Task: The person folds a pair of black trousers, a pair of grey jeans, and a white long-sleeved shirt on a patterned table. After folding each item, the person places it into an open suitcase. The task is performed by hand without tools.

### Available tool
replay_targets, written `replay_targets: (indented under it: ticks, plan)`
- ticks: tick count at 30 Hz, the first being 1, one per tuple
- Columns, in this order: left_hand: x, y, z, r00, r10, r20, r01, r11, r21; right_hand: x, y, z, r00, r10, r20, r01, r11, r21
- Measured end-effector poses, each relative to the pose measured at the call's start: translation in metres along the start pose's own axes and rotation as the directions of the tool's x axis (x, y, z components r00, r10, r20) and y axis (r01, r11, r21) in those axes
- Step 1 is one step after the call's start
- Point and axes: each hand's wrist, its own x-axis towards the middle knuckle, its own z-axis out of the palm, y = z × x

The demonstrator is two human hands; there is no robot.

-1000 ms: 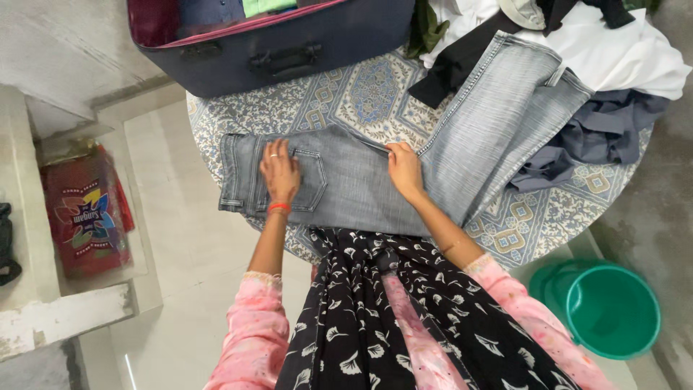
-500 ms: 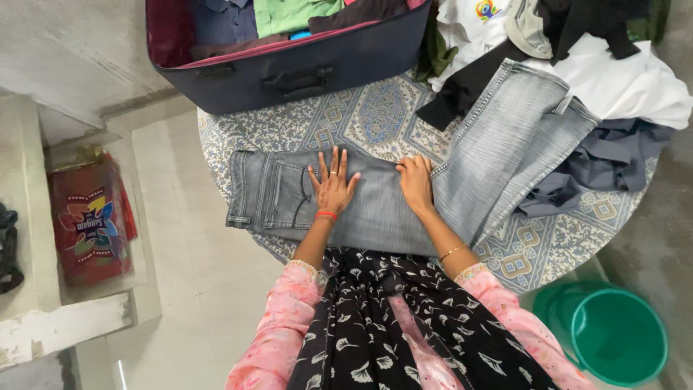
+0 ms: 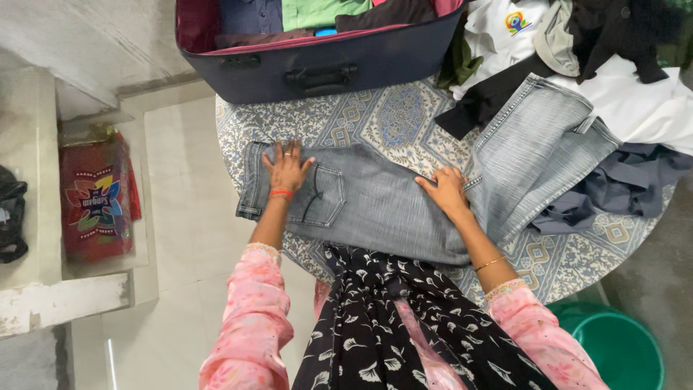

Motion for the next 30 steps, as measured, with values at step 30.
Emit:
replay_targets:
  ticks: [30]
  plan:
    - [0.028,-0.036,-0.285,0.791,0.542,-0.286,-0.551,0.833,0.054,0.075,-0.03,-0.235,0.93,-0.338,-0.144,0.34,0.94,-0.008]
